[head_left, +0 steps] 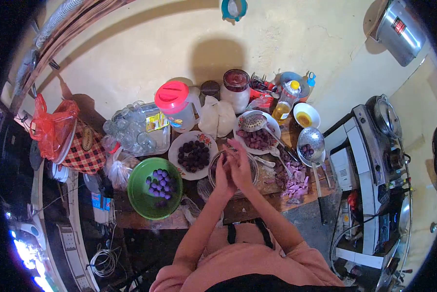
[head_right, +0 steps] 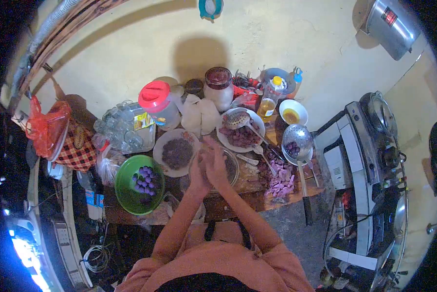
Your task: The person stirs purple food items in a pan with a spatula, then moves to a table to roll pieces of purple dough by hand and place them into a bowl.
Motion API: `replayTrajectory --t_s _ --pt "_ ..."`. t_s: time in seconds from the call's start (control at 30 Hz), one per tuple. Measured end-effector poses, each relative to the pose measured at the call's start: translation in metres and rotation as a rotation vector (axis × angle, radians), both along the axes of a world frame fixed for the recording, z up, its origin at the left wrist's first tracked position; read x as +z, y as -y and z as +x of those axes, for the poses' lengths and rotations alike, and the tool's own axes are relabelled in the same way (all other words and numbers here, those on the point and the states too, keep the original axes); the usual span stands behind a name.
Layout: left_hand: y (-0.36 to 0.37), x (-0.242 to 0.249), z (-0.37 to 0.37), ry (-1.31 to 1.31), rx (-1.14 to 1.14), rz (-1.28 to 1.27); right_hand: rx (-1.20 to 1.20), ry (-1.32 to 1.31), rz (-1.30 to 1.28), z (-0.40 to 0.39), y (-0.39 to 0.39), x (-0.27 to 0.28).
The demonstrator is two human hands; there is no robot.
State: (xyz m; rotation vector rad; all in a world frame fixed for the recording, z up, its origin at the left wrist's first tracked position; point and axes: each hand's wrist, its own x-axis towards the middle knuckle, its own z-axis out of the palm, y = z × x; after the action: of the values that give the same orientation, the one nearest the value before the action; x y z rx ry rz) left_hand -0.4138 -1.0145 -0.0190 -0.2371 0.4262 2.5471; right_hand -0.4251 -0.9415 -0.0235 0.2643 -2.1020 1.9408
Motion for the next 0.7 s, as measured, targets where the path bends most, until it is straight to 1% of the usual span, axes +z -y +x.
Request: replayTrajectory --t_s 0.1,0.2,0.27,0.3,0.37,0.4,0.43,0.47,0.5,0.53,0.57,0.6,0.67,0.7 --pt "-0.008 0.000 -0.002 -0.062 0.001 0.040 0.048 -0.276 0.618 0.010 -0.003 0.019" --pt "-0.020 -0.001 0.001 -0.158 0.095 -0.031 0.135 -0.267 0.632 0.012 -0.005 0.018" --pt "-0.023 -0.005 0.004 -0.148 0.139 -0.102 0.059 -0.297 0.445 0.013 -0.011 0.025" --pt "-0.019 -0.017 0.000 -0.107 0.120 -0.125 0.025 -0.312 0.350 0.013 -0.013 0.031" --pt "-0.008 -0.047 -0.008 -0.022 0.082 -0.168 -0.014 -0.349 -0.024 0.014 -0.017 0.042" --pt "0.000 -0.065 -0.012 -0.097 0.014 0.069 -0.036 -0.362 -0.210 0.015 -0.019 0.049" --pt "0.009 -0.069 -0.015 -0.171 -0.056 0.307 -0.091 -0.364 -0.219 0.017 -0.024 0.060" --pt "0.007 -0.074 -0.015 -0.141 0.003 0.288 -0.092 -0.292 -0.226 0.014 -0.032 0.059" --pt "0.006 -0.065 -0.015 -0.112 0.063 0.267 -0.093 -0.221 -0.233 0.011 -0.041 0.055" --pt "-0.007 -0.016 -0.008 0.021 0.248 -0.015 -0.094 -0.150 -0.239 0.008 -0.047 0.050" --pt "-0.005 -0.006 -0.006 0.053 0.299 -0.080 -0.071 -0.040 -0.302 0.006 -0.050 0.045" --pt "-0.003 0.004 -0.003 0.087 0.346 -0.149 -0.026 0.090 -0.120 0.004 -0.056 0.033" --pt "0.044 -0.024 -0.005 -0.047 0.172 0.143 0.059 0.352 0.240 0.001 -0.067 0.000" --pt "0.055 -0.035 -0.006 -0.075 0.195 0.149 0.114 0.373 0.415 0.000 -0.065 -0.017"
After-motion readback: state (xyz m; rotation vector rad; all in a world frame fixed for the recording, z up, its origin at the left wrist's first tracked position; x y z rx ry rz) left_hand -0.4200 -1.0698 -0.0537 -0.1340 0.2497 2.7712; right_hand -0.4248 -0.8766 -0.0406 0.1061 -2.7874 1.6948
